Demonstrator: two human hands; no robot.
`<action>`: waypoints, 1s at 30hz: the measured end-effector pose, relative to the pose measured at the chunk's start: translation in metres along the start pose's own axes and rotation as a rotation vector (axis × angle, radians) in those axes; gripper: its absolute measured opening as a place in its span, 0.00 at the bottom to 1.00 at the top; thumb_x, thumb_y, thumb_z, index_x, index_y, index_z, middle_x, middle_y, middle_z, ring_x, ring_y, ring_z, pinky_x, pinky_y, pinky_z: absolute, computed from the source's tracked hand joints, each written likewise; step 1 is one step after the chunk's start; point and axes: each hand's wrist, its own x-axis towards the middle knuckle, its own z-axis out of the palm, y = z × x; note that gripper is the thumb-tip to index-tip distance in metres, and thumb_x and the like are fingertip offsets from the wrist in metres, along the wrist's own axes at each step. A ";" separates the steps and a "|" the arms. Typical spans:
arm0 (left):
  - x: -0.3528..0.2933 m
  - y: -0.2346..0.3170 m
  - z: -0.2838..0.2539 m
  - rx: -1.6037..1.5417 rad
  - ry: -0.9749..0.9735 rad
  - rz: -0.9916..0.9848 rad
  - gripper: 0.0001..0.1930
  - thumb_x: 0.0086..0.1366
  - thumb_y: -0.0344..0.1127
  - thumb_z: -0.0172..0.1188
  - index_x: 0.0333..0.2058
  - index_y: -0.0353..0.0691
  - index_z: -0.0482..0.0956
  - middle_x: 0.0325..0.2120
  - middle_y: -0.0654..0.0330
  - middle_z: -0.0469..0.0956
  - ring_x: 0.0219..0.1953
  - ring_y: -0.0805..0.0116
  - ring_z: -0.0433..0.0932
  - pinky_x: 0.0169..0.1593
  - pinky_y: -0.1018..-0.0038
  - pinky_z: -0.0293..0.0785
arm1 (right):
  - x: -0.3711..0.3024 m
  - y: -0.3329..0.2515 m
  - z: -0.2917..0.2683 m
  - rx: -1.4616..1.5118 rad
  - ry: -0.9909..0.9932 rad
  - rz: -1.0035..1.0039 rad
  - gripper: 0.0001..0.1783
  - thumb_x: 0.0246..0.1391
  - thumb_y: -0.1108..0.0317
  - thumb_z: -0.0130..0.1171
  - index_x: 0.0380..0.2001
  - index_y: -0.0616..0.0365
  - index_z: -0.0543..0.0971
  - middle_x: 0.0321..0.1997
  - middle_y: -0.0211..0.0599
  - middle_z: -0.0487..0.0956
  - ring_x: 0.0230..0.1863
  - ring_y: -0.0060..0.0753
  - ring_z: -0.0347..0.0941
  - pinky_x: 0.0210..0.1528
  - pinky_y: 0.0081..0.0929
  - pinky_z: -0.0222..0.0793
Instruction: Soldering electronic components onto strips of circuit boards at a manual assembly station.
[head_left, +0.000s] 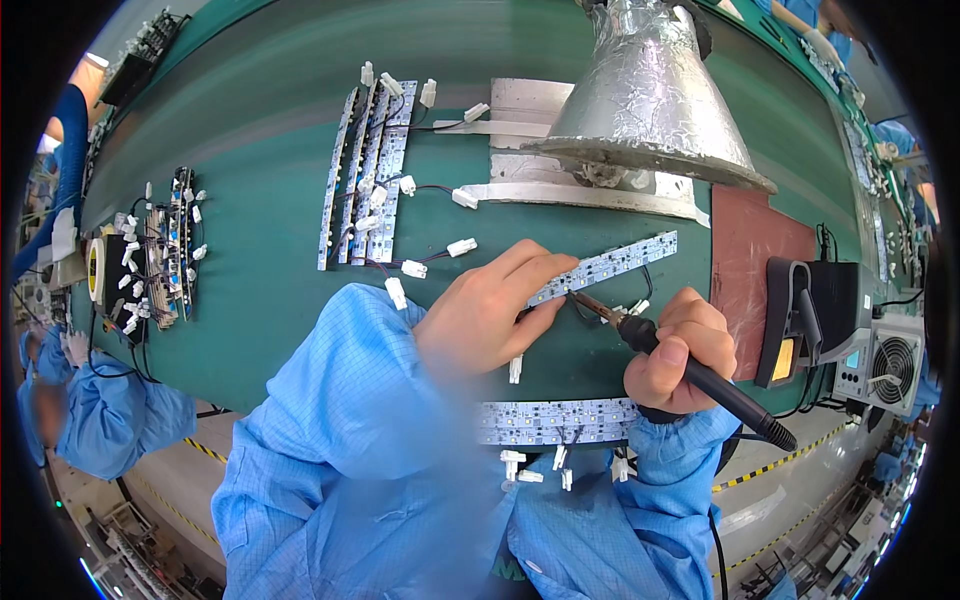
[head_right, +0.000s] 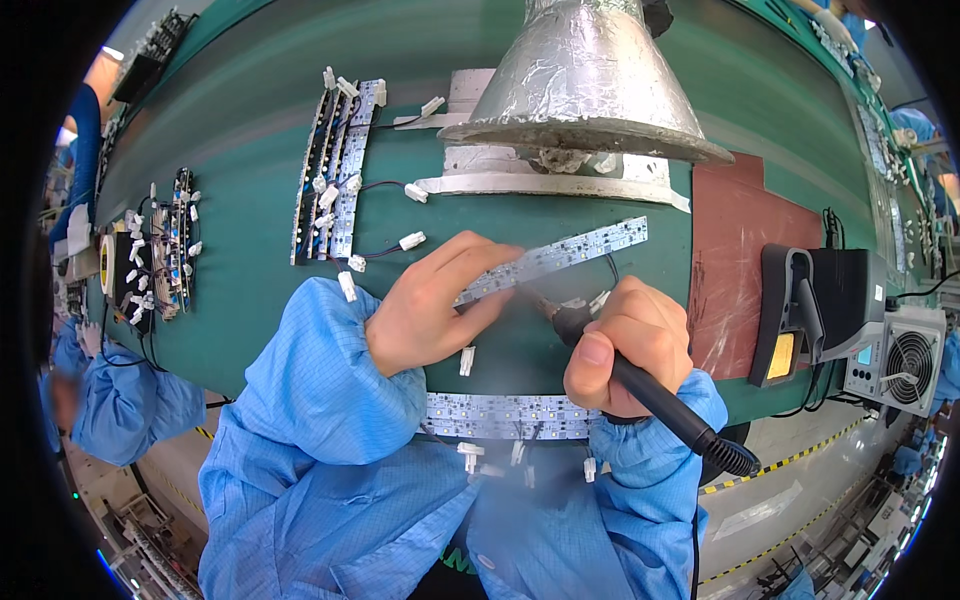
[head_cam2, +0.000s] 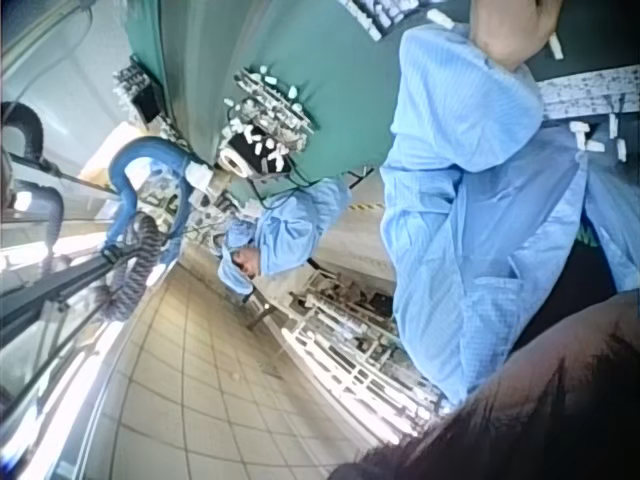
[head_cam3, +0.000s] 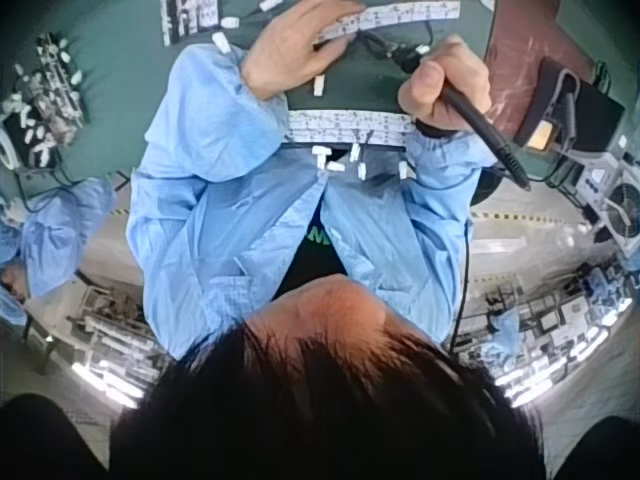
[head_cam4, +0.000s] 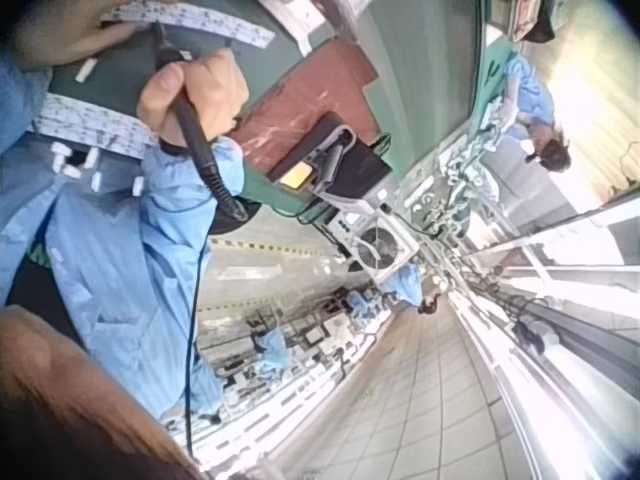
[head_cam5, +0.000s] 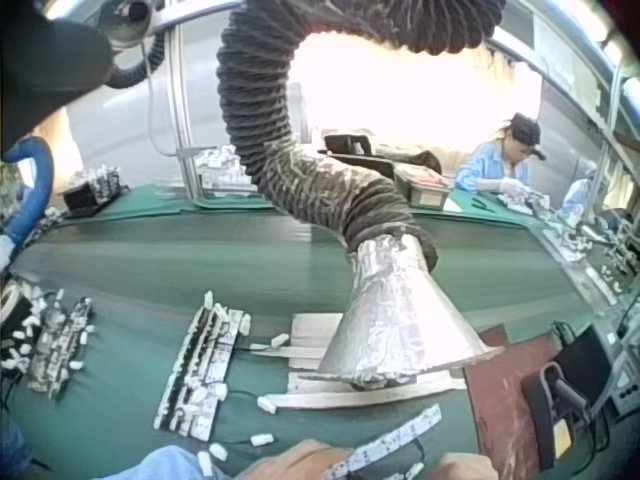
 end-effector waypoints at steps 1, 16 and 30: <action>0.000 0.001 -0.001 0.004 -0.003 -0.005 0.20 0.54 0.21 0.64 0.48 0.32 0.75 0.38 0.50 0.75 0.38 0.52 0.77 0.41 0.67 0.74 | 0.000 0.000 0.000 0.000 0.003 -0.001 0.08 0.54 0.72 0.57 0.30 0.60 0.66 0.14 0.32 0.66 0.12 0.27 0.59 0.14 0.25 0.54; 0.001 0.005 -0.003 0.011 -0.018 -0.049 0.19 0.55 0.23 0.63 0.48 0.32 0.75 0.37 0.50 0.75 0.38 0.54 0.77 0.42 0.69 0.74 | 0.003 0.013 -0.025 -0.078 0.360 0.132 0.10 0.58 0.71 0.47 0.23 0.58 0.63 0.16 0.31 0.60 0.19 0.22 0.52 0.22 0.25 0.49; 0.002 0.004 -0.002 0.043 0.000 -0.004 0.20 0.54 0.23 0.64 0.48 0.33 0.76 0.37 0.50 0.76 0.37 0.54 0.77 0.42 0.69 0.74 | -0.004 0.026 -0.021 -0.055 0.309 0.124 0.10 0.58 0.71 0.52 0.25 0.59 0.65 0.17 0.29 0.63 0.18 0.18 0.54 0.20 0.21 0.48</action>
